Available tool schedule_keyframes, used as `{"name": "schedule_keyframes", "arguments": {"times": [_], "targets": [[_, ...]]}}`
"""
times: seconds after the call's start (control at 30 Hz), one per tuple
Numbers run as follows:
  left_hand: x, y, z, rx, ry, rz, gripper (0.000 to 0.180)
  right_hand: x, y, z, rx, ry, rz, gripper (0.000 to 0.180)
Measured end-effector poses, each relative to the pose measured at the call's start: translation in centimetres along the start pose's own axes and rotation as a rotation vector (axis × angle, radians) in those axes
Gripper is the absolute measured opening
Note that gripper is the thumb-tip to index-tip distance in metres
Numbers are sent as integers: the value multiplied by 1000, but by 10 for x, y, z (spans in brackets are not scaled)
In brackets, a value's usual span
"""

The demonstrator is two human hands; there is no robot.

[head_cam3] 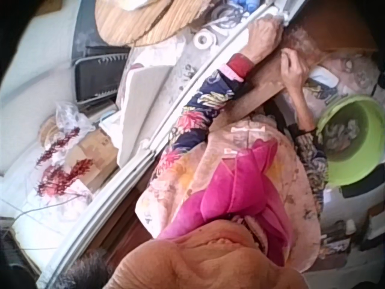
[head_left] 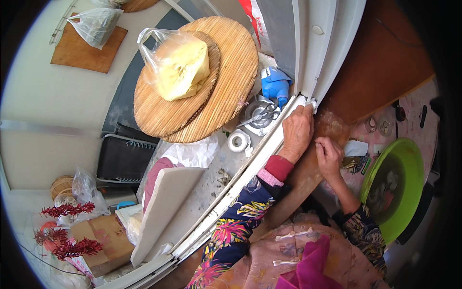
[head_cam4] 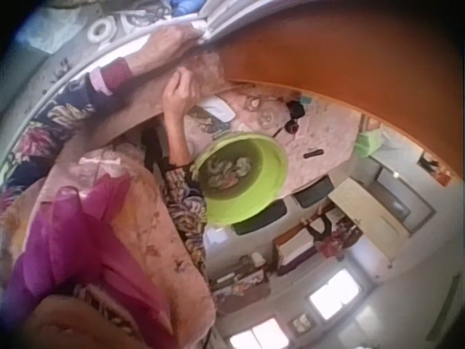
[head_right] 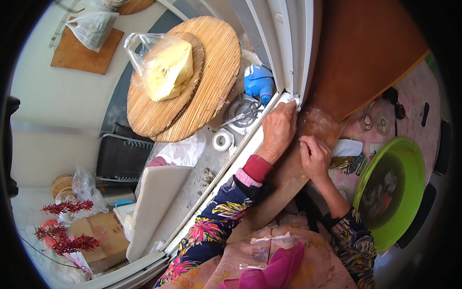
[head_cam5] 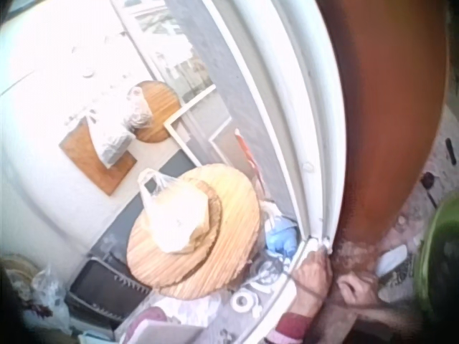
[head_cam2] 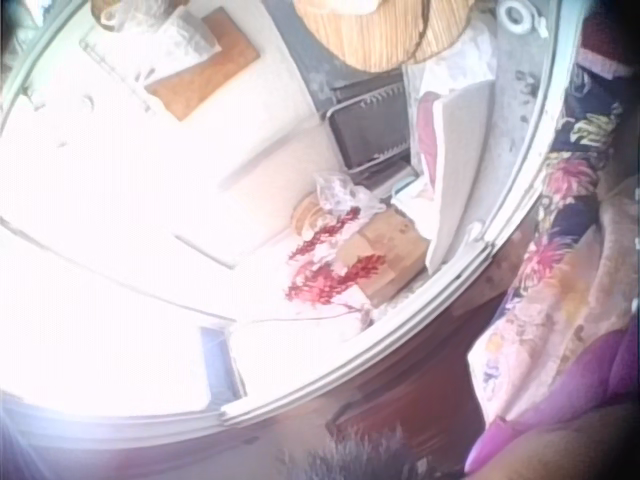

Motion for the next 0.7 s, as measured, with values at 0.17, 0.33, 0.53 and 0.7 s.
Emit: {"name": "schedule_keyframes", "arguments": {"times": [0.17, 0.33, 0.53, 0.7], "targets": [[-3, 7, -5, -23, -74, -83, 21, 0, 3, 2, -13, -5, 0, 8], [0, 8, -6, -10, -185, -117, 24, 0, 3, 1, -20, 4, -16, 8], [-8, 7, -16, -128, 46, -91, 28, 1, 3, 1, -2, -17, 0, 8], [1, 4, -5, -39, -226, -129, 38, 1, 1, 0, -27, -17, -16, 8]]}}
Point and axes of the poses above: each hand's wrist, its own x-axis towards the middle knuckle, its own z-axis out of the palm, y = z × x, the point moved 4 cm from there along x, towards the middle knuckle, and after that the axes turned 9 degrees about -y, right-handed, at the moved point
